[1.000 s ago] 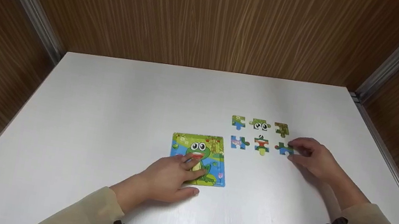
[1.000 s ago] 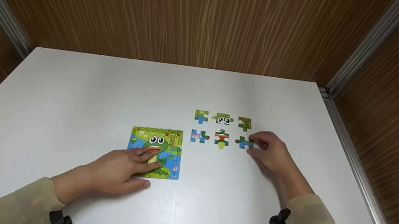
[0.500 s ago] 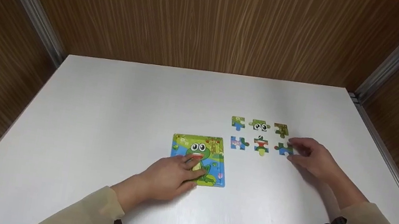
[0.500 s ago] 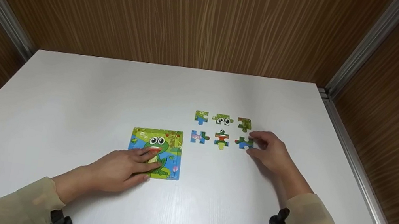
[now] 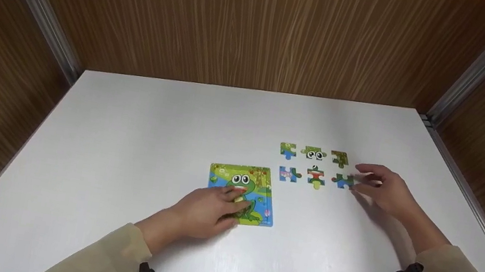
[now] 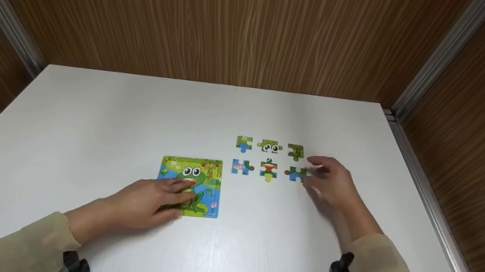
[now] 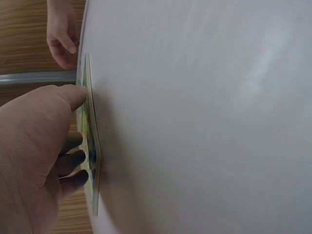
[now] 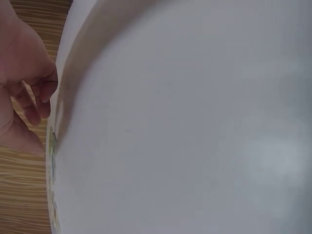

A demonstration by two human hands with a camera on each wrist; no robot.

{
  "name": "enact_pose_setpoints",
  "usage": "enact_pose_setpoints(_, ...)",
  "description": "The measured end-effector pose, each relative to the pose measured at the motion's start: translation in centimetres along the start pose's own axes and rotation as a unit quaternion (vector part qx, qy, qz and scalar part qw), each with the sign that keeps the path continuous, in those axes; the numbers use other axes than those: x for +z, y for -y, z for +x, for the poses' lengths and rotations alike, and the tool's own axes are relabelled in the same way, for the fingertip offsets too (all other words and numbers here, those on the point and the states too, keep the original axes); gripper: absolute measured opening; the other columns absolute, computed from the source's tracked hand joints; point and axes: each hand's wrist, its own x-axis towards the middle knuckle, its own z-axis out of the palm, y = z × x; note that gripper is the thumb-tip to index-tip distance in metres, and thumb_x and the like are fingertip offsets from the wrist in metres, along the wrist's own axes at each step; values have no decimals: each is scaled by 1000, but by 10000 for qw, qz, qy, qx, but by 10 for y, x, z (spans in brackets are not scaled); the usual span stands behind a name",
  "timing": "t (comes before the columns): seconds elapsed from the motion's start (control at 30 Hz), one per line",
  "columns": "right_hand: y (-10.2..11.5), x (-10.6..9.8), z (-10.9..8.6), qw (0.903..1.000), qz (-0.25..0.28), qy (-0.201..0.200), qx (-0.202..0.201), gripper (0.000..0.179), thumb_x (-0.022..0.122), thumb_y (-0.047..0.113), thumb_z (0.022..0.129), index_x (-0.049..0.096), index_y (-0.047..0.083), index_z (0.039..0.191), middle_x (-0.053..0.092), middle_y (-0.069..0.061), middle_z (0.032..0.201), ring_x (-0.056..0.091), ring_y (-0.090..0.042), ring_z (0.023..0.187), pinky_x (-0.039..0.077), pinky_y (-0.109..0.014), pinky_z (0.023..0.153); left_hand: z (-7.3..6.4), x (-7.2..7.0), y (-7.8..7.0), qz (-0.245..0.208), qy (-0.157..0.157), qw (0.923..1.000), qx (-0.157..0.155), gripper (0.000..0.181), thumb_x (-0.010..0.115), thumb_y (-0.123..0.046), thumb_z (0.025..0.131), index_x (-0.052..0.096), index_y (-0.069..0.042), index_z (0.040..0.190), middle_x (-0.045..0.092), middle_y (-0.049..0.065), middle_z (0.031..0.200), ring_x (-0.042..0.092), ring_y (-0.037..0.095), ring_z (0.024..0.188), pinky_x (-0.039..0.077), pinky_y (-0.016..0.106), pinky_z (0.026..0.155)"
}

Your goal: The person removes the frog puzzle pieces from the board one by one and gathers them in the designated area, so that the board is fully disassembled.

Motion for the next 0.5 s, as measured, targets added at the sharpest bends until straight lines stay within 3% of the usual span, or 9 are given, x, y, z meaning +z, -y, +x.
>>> enact_pose_setpoints(0.2,14,-5,-1,9991,-53,-233,-355,47,71,13,103,59,4,147,59,-19,147,58,-37,129,47,-47,104,-12,-12,10,-17,-124,9997,-202,52,56,-41,110,58,-17,155,53,15,158,50,38,146,44,54,115)
enact_pose_setpoints(0.5,53,9,-1,9966,72,-308,-765,41,77,12,99,67,6,138,66,-17,136,61,-30,120,46,-23,91,-34,-13,28,221,-189,9991,-323,55,61,-41,106,59,-13,153,56,16,155,51,36,146,44,52,115)
